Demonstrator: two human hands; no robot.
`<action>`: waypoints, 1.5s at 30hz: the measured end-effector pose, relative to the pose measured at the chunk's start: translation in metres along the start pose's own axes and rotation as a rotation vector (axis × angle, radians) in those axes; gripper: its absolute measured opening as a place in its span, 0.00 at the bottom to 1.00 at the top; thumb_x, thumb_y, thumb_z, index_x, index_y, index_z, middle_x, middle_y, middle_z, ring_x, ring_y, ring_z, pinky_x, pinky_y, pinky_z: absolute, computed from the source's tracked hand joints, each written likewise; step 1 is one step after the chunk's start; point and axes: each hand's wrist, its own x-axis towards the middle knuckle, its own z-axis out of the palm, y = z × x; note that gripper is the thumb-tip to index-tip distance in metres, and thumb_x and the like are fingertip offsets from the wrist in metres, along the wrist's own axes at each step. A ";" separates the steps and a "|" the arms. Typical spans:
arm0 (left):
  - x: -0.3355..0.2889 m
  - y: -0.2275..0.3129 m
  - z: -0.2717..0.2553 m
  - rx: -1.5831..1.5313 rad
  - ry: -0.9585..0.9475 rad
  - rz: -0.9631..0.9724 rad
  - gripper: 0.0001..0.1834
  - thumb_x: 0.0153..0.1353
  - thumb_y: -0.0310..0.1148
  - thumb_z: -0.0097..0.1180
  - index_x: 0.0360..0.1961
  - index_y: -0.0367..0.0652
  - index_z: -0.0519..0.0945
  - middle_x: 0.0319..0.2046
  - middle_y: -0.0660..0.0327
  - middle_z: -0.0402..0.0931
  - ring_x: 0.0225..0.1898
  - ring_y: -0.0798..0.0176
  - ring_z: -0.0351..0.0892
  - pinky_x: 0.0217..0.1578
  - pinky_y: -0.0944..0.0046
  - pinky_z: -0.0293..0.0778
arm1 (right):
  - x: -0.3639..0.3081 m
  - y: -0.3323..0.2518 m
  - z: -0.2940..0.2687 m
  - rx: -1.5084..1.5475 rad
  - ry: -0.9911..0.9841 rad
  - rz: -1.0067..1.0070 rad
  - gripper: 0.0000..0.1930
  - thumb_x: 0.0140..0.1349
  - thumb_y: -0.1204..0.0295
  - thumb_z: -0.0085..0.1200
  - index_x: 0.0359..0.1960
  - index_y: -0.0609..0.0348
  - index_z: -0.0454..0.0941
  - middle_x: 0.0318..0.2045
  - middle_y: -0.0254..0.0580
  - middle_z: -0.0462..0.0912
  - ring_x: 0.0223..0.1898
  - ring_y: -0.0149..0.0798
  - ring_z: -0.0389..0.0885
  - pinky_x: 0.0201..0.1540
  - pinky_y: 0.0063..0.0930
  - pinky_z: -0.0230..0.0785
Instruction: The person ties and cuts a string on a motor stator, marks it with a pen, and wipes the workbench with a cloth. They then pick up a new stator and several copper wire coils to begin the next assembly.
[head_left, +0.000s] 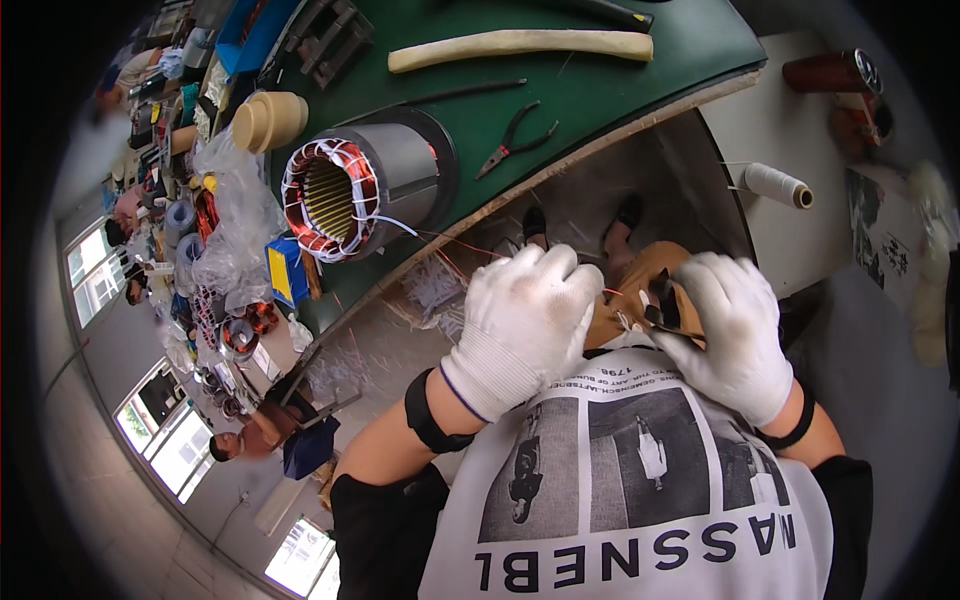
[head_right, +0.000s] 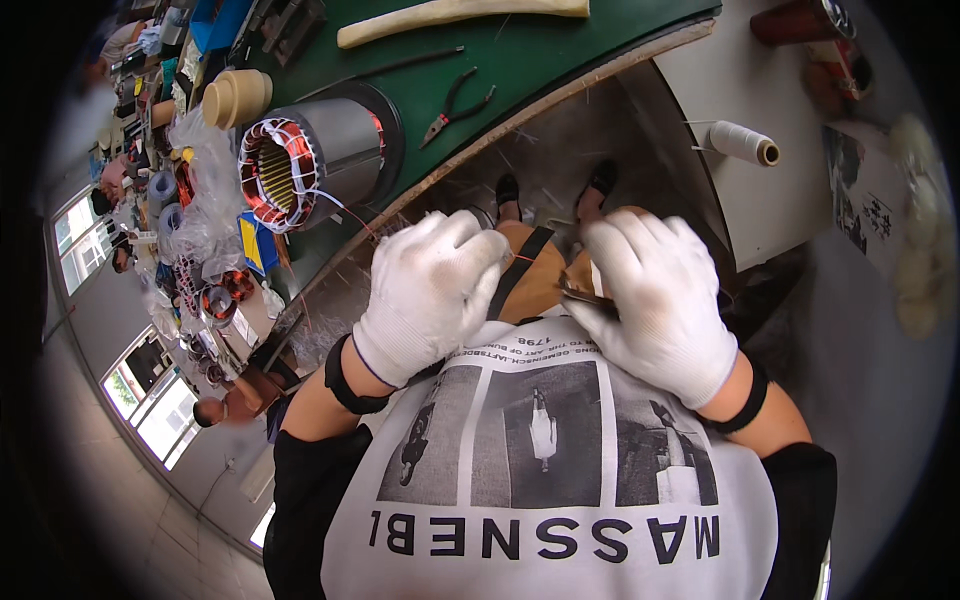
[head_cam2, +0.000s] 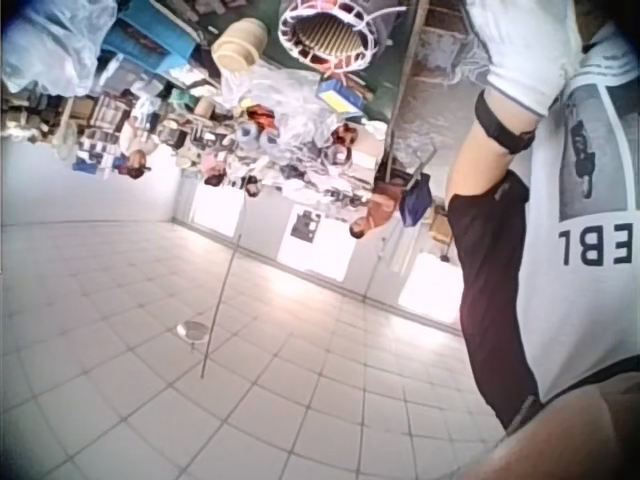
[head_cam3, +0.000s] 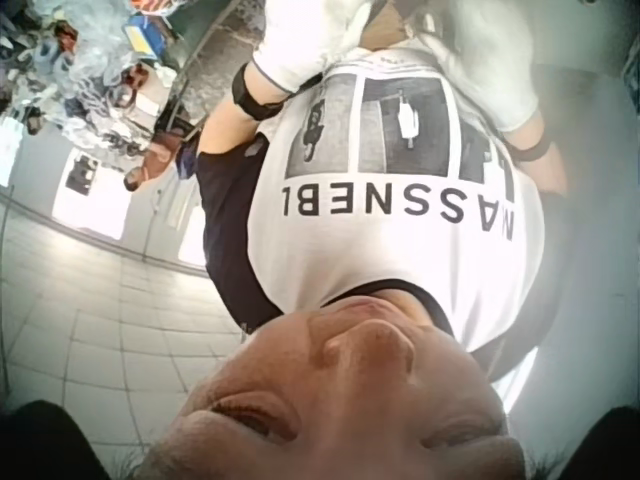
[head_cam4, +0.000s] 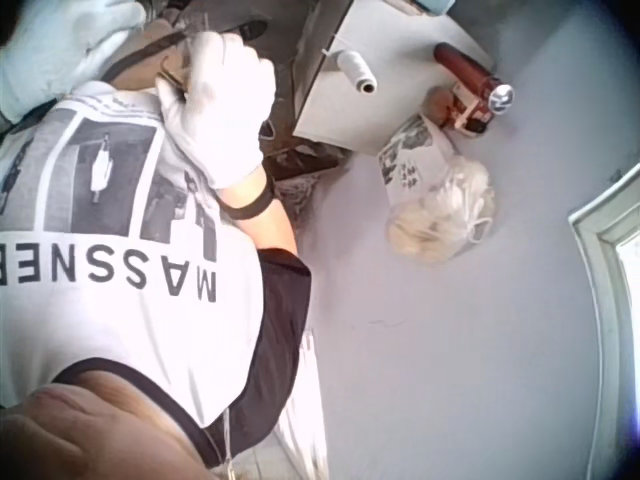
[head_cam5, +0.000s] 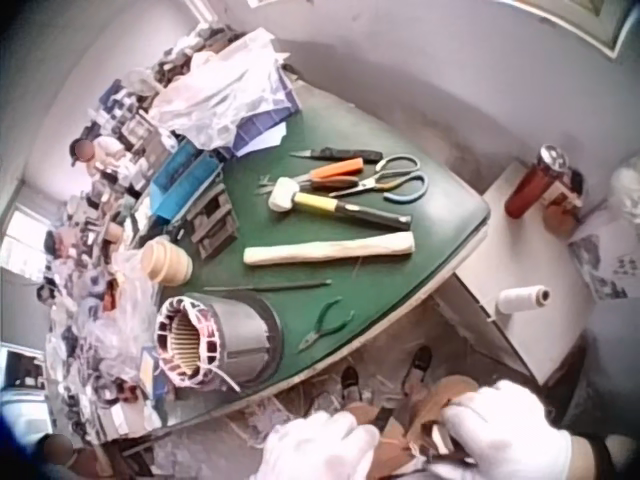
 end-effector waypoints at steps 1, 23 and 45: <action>0.002 0.000 0.000 -0.009 -0.004 0.008 0.04 0.49 0.27 0.58 0.28 0.44 0.80 0.26 0.61 0.73 0.28 0.57 0.75 0.29 0.57 0.73 | 0.008 -0.002 0.003 -0.040 0.044 -0.010 0.20 0.39 0.68 0.68 0.35 0.57 0.75 0.32 0.40 0.77 0.35 0.42 0.76 0.40 0.35 0.64; 0.012 0.002 0.005 -0.006 0.036 0.089 0.06 0.48 0.25 0.57 0.30 0.41 0.77 0.27 0.57 0.72 0.31 0.52 0.73 0.32 0.55 0.71 | 0.014 -0.006 0.018 0.062 0.102 -0.082 0.21 0.38 0.68 0.68 0.36 0.59 0.75 0.33 0.42 0.77 0.36 0.42 0.75 0.39 0.36 0.63; 0.003 0.011 0.000 0.303 0.161 0.162 0.07 0.44 0.30 0.60 0.29 0.47 0.80 0.26 0.66 0.75 0.38 0.59 0.74 0.49 0.52 0.63 | 0.015 -0.002 0.021 0.055 0.093 -0.105 0.20 0.38 0.67 0.67 0.35 0.57 0.75 0.29 0.38 0.73 0.33 0.42 0.74 0.39 0.35 0.63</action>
